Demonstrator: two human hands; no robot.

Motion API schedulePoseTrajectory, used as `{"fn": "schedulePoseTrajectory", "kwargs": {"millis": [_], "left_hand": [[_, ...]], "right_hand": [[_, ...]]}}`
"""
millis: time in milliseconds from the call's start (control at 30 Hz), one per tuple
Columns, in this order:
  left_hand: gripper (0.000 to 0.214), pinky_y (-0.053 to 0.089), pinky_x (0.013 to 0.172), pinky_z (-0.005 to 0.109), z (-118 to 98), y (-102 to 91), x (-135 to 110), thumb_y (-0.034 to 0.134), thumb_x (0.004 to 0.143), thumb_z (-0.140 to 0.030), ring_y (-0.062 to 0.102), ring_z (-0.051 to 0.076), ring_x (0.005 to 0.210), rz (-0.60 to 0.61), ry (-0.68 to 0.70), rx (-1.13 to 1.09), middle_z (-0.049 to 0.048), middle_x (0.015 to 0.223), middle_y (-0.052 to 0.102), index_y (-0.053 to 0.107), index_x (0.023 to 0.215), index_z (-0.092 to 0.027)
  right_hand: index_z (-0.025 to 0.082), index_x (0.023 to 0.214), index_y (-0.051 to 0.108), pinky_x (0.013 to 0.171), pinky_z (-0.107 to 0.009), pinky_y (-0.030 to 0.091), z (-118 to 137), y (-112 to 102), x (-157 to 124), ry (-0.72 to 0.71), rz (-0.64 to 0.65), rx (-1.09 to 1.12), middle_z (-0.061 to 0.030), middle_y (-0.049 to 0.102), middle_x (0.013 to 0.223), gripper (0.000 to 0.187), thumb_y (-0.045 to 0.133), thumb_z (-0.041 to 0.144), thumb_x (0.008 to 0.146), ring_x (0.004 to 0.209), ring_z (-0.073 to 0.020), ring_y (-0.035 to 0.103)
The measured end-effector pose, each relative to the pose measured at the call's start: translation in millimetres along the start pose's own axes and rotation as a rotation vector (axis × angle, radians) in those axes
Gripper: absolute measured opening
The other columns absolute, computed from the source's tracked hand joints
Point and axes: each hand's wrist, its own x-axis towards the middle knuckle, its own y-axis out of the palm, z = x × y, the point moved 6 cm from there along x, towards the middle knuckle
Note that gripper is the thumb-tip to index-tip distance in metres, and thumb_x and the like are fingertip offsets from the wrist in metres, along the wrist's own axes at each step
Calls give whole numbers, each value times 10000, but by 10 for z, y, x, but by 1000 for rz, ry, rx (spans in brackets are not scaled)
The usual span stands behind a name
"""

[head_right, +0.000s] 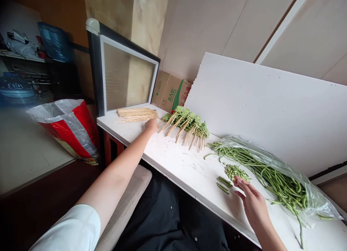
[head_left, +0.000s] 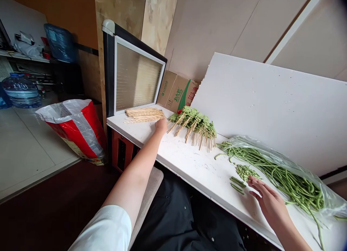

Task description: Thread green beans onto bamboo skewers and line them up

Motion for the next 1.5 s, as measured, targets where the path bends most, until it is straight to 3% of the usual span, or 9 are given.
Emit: {"fn": "schedulePoseTrajectory", "kwargs": {"millis": [267, 533, 767, 867, 1033, 1500], "left_hand": [[311, 560, 977, 375, -40, -75, 58, 614, 937, -91, 717, 320, 1193, -82, -19, 118, 232, 1232, 755, 753, 1215, -110], [258, 551, 980, 351, -94, -56, 105, 668, 916, -147, 710, 303, 1183, -71, 40, 175, 201, 1211, 766, 772, 1152, -136], [293, 570, 945, 334, -42, -23, 103, 715, 927, -218, 719, 302, 1162, -44, 13, 175, 210, 1225, 762, 740, 1202, -120], [272, 573, 975, 365, -64, -26, 122, 710, 960, -209, 709, 300, 1178, -30, 7, 183, 215, 1237, 746, 728, 1212, -108], [377, 607, 979, 472, -112, -30, 131, 687, 1025, -385, 689, 257, 1152, -11, 5, 201, 121, 1324, 675, 658, 1323, -156], [390, 607, 978, 473, -90, -13, 127, 687, 1024, -381, 682, 261, 1161, -31, 17, 226, 124, 1348, 660, 646, 1345, -164]], "right_hand": [[252, 1013, 830, 645, -277, 662, -6, -31, -56, 18, -5, 3, -91, 768, 1319, 444, 855, 579, 713, 1225, -348, 712], [259, 1017, 827, 669, -275, 649, 77, -36, -119, -9, -21, -49, -90, 772, 1314, 446, 813, 604, 735, 1205, -330, 721], [281, 1025, 834, 703, -301, 651, 55, -59, -109, -16, -5, -46, -93, 774, 1302, 437, 811, 627, 760, 1197, -326, 719], [287, 1003, 835, 703, -296, 646, 53, -68, -118, -3, -11, -26, -89, 779, 1290, 414, 826, 617, 752, 1205, -324, 712], [278, 1011, 834, 696, -295, 649, 58, -89, -134, -14, -10, -27, -84, 773, 1305, 428, 823, 619, 753, 1187, -324, 720], [259, 1000, 844, 673, -242, 631, 35, -215, -143, 16, -59, 14, -87, 791, 1219, 426, 849, 580, 720, 1195, -305, 711]]}}
